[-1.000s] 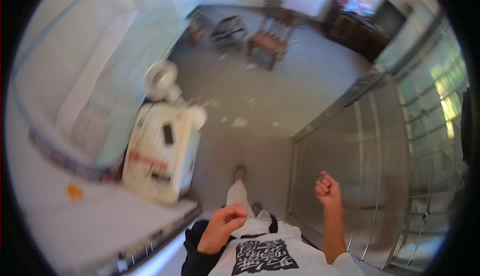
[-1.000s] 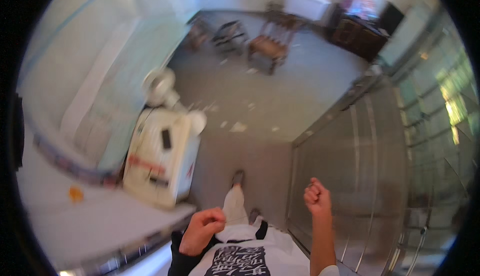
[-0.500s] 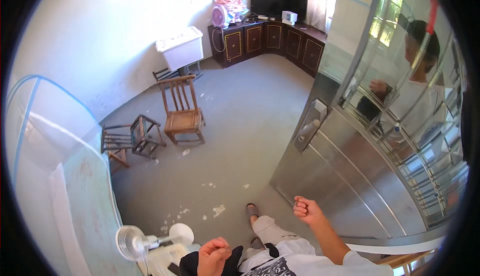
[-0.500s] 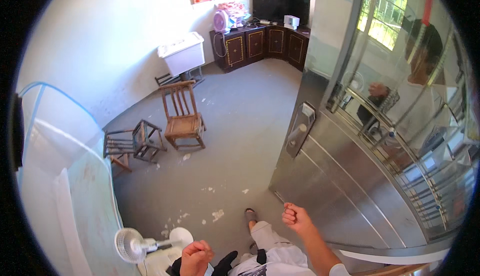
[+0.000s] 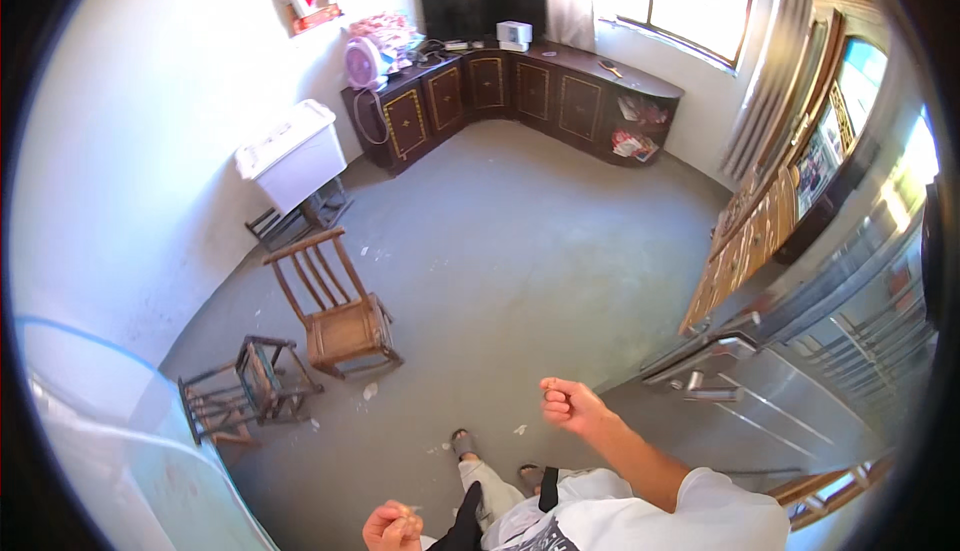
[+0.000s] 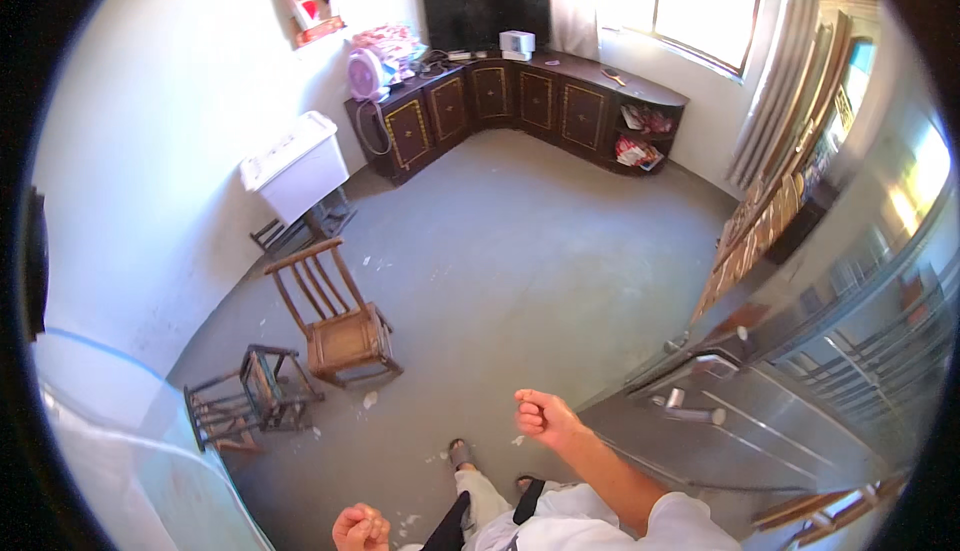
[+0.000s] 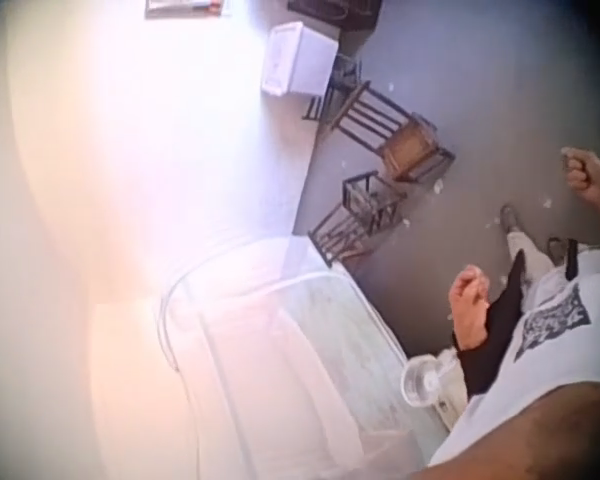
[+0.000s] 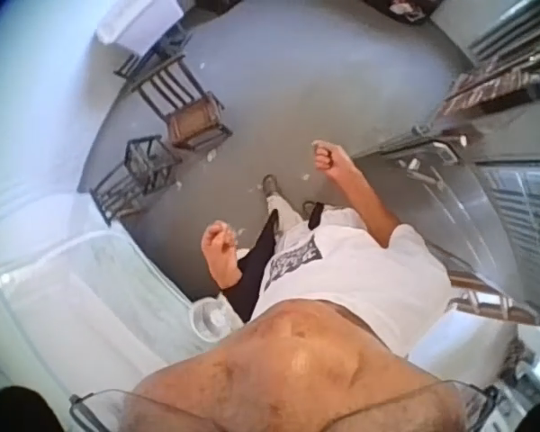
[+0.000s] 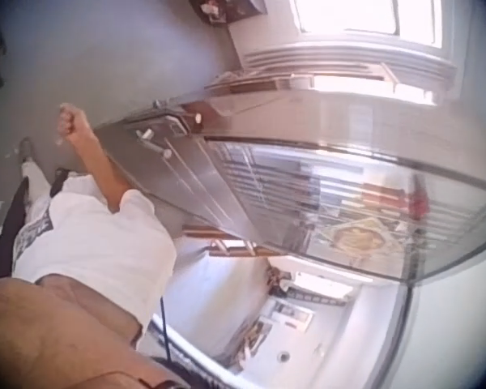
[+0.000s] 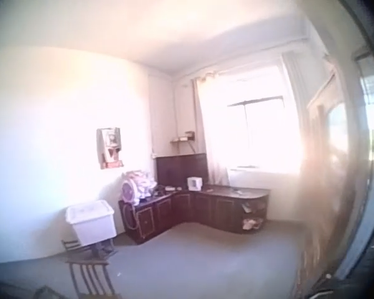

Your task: Preparing a needle and thread and then threading or repairing a pink beaded bracelet.

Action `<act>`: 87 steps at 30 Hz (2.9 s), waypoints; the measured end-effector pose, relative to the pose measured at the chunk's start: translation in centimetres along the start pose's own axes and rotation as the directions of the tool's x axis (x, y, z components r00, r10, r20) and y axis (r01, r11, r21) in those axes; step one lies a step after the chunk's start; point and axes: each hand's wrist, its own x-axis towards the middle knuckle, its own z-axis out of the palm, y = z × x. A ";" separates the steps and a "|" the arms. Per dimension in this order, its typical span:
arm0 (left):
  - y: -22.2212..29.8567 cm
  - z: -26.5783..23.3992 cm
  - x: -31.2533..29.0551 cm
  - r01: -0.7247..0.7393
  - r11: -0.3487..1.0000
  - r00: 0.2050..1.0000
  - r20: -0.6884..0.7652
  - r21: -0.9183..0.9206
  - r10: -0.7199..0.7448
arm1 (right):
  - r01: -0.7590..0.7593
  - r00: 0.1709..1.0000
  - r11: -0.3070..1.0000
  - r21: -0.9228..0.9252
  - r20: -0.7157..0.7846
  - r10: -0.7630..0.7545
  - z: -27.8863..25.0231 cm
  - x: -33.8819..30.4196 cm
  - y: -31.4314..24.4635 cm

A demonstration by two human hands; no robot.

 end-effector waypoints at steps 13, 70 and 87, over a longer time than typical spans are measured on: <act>5.0 14.4 26.4 -0.383 0.706 0.814 0.579 0.595 -0.046 | 0.327 0.937 0.778 -0.536 0.076 -0.342 16.2 8.7 -6.3; -2.0 67.4 105.4 -0.430 0.595 0.742 0.641 0.679 -0.196 | 0.305 0.805 0.136 -0.943 0.179 -0.565 39.1 65.8 -73.7; -1.6 77.9 131.9 0.146 0.757 0.307 0.698 0.637 -0.646 | 0.241 0.634 0.529 -0.814 -0.281 -0.720 46.8 82.6 -85.7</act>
